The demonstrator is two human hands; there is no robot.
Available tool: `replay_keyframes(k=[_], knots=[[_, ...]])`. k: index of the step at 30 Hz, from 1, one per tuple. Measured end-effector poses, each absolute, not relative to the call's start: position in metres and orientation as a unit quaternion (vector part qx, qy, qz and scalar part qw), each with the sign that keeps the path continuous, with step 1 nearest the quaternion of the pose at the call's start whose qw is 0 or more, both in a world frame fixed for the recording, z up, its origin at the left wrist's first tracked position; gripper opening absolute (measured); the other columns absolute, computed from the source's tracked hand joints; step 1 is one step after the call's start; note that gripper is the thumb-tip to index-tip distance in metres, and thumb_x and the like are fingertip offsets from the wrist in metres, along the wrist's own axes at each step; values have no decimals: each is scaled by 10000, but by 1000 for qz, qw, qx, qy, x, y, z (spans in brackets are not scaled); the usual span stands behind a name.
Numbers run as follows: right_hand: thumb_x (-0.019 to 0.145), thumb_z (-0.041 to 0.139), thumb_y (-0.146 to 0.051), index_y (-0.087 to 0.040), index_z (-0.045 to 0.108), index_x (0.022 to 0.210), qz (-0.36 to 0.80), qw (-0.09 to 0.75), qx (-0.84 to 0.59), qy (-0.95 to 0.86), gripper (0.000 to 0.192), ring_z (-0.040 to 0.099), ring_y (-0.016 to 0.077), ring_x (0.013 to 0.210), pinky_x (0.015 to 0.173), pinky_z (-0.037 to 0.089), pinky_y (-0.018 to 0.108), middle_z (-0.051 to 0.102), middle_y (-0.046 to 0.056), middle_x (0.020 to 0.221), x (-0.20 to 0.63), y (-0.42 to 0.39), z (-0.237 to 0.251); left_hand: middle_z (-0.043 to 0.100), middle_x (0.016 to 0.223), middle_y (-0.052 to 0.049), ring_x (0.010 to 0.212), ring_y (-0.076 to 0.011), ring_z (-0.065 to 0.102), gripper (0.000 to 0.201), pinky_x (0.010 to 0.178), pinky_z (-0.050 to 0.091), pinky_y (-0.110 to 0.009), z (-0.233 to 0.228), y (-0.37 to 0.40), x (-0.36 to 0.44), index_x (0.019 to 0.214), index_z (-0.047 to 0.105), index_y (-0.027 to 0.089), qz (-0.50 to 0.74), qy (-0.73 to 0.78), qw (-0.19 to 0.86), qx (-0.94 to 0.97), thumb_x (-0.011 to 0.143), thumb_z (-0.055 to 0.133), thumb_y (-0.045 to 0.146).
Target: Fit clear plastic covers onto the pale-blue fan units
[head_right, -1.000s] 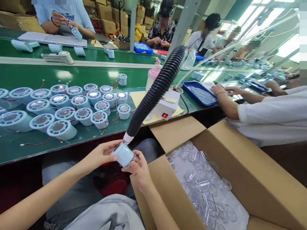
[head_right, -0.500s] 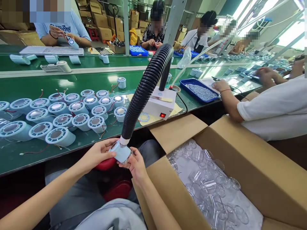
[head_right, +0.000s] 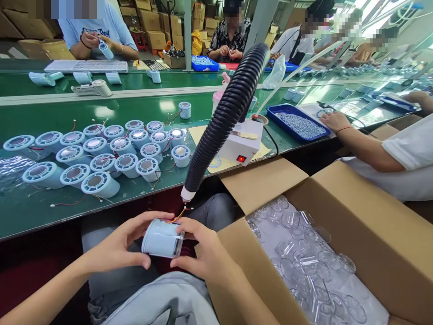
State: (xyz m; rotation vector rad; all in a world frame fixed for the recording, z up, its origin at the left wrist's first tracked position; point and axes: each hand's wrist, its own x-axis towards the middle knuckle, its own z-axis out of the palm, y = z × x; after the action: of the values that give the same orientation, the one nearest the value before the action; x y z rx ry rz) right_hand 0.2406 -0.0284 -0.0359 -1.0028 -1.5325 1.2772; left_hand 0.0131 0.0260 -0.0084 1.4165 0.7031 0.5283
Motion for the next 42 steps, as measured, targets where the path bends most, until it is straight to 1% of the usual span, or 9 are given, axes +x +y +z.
replay_keyframes(k=[4,11,16,20,23,30,35,37,42], knots=[[689,791,-261,-259,536,1110,463,388,-414,-681,492,559,248,1164,981,461,376,584,84,1275,246,-35,-18,508,1375,-106,1300,-316,426,714,1085,339,-471,-6,16,8,1293,521,286,232,294,581,723,643,817,282],[688,796,-268,-283,538,1118,612,387,-404,-559,501,611,187,1017,861,528,295,614,29,1152,242,-38,-9,495,1398,-81,1296,-301,439,760,1098,333,-443,-1,10,4,1349,455,308,213,309,532,759,671,799,292],[684,790,-376,-247,532,1086,699,380,-403,-452,496,602,164,896,736,516,261,610,28,1019,238,-40,-4,491,1399,-108,1290,-323,444,786,1093,332,-476,1,8,3,1358,447,297,216,289,524,771,659,808,281],[665,791,-441,-227,526,1001,752,384,-391,-366,478,581,105,770,627,479,187,590,-8,916,233,-39,1,495,1398,-100,1283,-319,454,802,1082,348,-471,1,6,2,1359,436,317,222,284,520,774,653,812,270],[683,759,-486,-209,510,935,775,382,-376,-336,450,580,75,644,574,503,180,582,-32,822,229,-38,2,496,1398,-93,1279,-312,461,796,1076,358,-461,3,6,2,1361,427,329,227,279,518,777,663,806,276],[738,639,-601,-185,454,863,804,346,-393,-282,472,642,107,496,444,508,176,633,-21,648,224,-38,-7,493,1400,-61,1281,-287,463,794,1065,374,-423,6,8,4,1351,417,385,249,242,532,772,672,803,242],[702,603,-684,-166,511,895,828,318,-393,-241,561,634,118,449,385,481,159,655,7,592,220,-39,-6,478,1400,-79,1280,-301,456,763,1055,378,-436,3,8,5,1338,431,374,248,223,544,770,681,797,243],[729,524,-723,-132,566,833,846,293,-385,-222,601,622,112,429,375,473,150,654,35,568,219,-39,-6,465,1406,-84,1281,-302,453,754,1056,372,-438,2,9,5,1337,429,373,249,221,541,772,690,791,234],[898,78,-658,-66,637,659,883,209,-387,-167,848,581,82,390,330,416,126,605,68,549,215,-38,-10,421,1420,-98,1275,-296,450,703,1041,382,-440,2,8,5,1330,426,360,245,222,522,786,734,745,167]])
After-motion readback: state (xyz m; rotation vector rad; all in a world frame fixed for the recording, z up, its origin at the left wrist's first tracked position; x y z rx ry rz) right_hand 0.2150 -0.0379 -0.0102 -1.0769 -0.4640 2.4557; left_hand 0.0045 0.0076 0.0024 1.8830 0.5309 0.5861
